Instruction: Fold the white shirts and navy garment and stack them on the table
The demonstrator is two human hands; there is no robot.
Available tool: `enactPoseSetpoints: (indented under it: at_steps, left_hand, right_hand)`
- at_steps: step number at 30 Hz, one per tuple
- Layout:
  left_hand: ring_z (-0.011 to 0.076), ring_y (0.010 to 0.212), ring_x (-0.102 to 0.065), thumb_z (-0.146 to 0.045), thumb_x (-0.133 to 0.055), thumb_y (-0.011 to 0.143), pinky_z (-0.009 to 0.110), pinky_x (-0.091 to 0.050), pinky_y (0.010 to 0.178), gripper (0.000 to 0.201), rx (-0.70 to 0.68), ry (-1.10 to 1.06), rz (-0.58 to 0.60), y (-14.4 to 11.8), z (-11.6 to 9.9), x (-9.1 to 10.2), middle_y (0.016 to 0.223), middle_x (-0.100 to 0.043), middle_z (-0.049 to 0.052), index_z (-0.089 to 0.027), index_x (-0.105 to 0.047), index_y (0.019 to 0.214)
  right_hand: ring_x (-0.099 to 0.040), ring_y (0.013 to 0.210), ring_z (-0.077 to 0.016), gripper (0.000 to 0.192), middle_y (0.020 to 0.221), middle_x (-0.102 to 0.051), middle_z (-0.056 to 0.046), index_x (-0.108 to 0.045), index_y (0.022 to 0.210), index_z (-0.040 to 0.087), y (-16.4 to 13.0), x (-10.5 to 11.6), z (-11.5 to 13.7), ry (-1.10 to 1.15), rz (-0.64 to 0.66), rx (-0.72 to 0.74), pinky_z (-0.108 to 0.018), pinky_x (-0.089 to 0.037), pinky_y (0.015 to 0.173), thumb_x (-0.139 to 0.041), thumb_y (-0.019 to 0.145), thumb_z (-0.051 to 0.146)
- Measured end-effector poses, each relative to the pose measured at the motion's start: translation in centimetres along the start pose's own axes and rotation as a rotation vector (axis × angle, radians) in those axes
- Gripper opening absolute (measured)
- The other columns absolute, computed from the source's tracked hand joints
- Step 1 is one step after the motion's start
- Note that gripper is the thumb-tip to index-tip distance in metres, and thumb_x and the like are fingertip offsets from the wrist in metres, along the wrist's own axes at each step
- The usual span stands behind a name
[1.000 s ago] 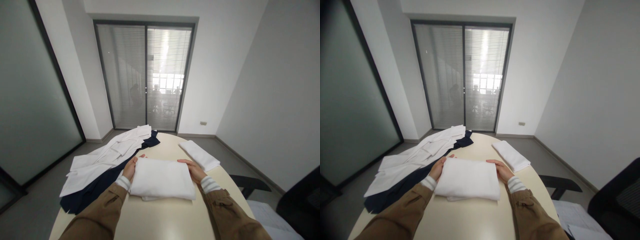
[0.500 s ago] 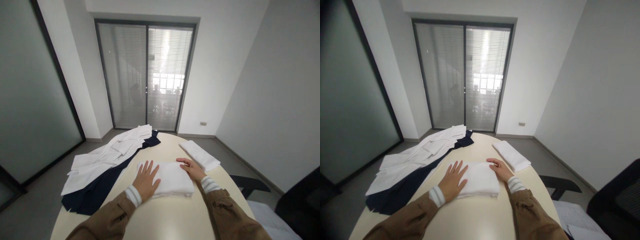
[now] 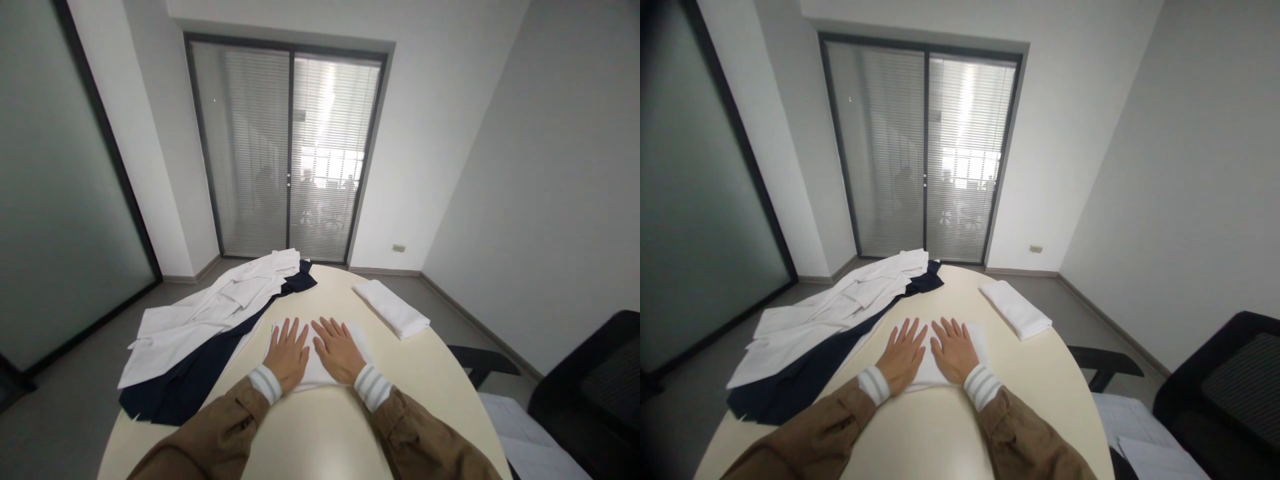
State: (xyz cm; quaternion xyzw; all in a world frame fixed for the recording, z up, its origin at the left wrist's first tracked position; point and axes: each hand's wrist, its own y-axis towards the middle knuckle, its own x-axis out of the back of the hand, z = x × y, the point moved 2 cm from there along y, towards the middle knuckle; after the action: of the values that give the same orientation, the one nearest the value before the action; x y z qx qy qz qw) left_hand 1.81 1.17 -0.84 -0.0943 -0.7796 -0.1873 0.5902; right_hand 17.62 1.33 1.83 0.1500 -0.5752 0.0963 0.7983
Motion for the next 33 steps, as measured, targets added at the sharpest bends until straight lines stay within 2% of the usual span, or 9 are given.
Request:
enactPoseSetpoints:
  at_steps: [3, 6, 12, 15, 19, 23, 27, 30, 33]
  left_hand:
    - [0.0366, 0.150, -0.009, -0.044, -0.034, 0.098, 0.061, -0.010, 0.118, 0.063, 0.083, -0.041, 0.011, 0.2, 0.2, -0.3, 0.162, -0.019, 0.016, -0.014, -0.032, 0.153]
    - [0.0384, 0.150, -0.006, -0.050, -0.039, 0.095, 0.063, -0.011, 0.116, 0.066, 0.168, -0.083, 0.019, 0.5, 0.3, -0.4, 0.163, -0.015, 0.016, -0.019, -0.032, 0.153]
    - [0.0426, 0.148, -0.013, -0.060, -0.036, 0.095, 0.060, -0.017, 0.115, 0.069, 0.293, -0.086, 0.003, 1.1, 1.3, -0.5, 0.162, -0.016, 0.019, -0.022, -0.033, 0.153]
    - [0.0431, 0.146, -0.020, -0.053, -0.039, 0.095, 0.057, -0.018, 0.115, 0.069, 0.380, -0.051, -0.026, 1.4, 2.4, -0.7, 0.159, -0.023, 0.024, -0.017, -0.032, 0.153]
    - [0.0393, 0.146, -0.024, -0.046, -0.044, 0.095, 0.054, -0.018, 0.117, 0.068, 0.375, -0.093, -0.095, 1.7, 3.9, -1.6, 0.154, -0.034, 0.027, -0.009, -0.035, 0.151]
    - [0.0341, 0.142, -0.035, -0.034, -0.056, 0.089, 0.048, -0.024, 0.118, 0.066, 0.303, -0.352, -0.225, 2.2, 5.2, -2.4, 0.148, -0.044, 0.026, -0.004, -0.040, 0.145]
    - [0.0275, 0.138, -0.044, -0.022, -0.070, 0.079, 0.039, -0.032, 0.116, 0.069, 0.329, -0.821, -0.401, 2.9, 6.1, -2.3, 0.147, -0.046, 0.023, -0.007, -0.043, 0.141]
    - [0.0281, 0.132, -0.051, -0.023, -0.078, 0.075, 0.040, -0.039, 0.112, 0.063, 0.455, -1.168, -0.333, 3.0, 6.6, -2.3, 0.140, -0.054, 0.021, -0.011, -0.052, 0.131]
    - [0.0318, 0.111, -0.066, -0.031, -0.082, 0.073, 0.045, -0.050, 0.100, 0.047, 0.476, -1.332, -0.185, 2.8, 6.6, -2.0, 0.118, -0.069, 0.021, -0.010, -0.064, 0.112]
  right_hand:
    - [-0.020, 0.149, -0.0305, 0.056, 0.160, -0.030, -0.005, -0.034, 0.152, 0.030, -0.1, -1.2, -1.4, 0.011, 0.001, -0.033, -0.052, -0.010, 0.119, -0.028, 0.100, 0.050]
    - [-0.017, 0.149, -0.0332, 0.059, 0.160, -0.031, -0.004, -0.035, 0.151, 0.032, 0.0, -1.4, -1.8, 0.008, -0.035, -0.087, -0.054, -0.006, 0.118, -0.033, 0.097, 0.057]
    - [-0.020, 0.148, -0.0329, 0.073, 0.158, -0.034, -0.009, -0.038, 0.151, 0.025, 0.5, -1.8, -2.7, 0.018, -0.055, -0.203, -0.049, -0.009, 0.118, -0.027, 0.094, 0.069]
    - [-0.024, 0.147, -0.0327, 0.073, 0.156, -0.038, -0.010, -0.041, 0.150, 0.023, 0.5, -1.6, -3.5, 0.002, -0.067, -0.239, -0.047, -0.012, 0.118, -0.027, 0.094, 0.068]
    - [-0.031, 0.143, -0.0312, 0.065, 0.151, -0.045, -0.011, -0.047, 0.145, 0.021, 0.4, -1.1, -4.2, -0.016, -0.098, -0.260, -0.046, -0.016, 0.117, -0.030, 0.096, 0.060]
    - [-0.035, 0.141, -0.0294, 0.059, 0.146, -0.051, -0.010, -0.052, 0.141, 0.021, 0.3, -0.7, -4.3, -0.009, -0.140, -0.260, -0.045, -0.018, 0.116, -0.032, 0.097, 0.055]
    - [-0.033, 0.142, -0.0287, 0.057, 0.147, -0.050, -0.008, -0.051, 0.141, 0.022, 0.2, -0.6, -4.5, 0.006, -0.152, -0.285, -0.047, -0.014, 0.118, -0.033, 0.097, 0.054]
    - [-0.032, 0.142, -0.0296, 0.057, 0.147, -0.049, -0.008, -0.049, 0.142, 0.022, 0.1, -0.5, -4.7, 0.014, -0.164, -0.296, -0.048, -0.013, 0.118, -0.033, 0.097, 0.054]
    - [-0.030, 0.143, -0.0318, 0.058, 0.148, -0.048, -0.009, -0.050, 0.141, 0.021, 0.1, -0.4, -4.8, 0.020, -0.169, -0.317, -0.050, -0.012, 0.118, -0.034, 0.096, 0.055]
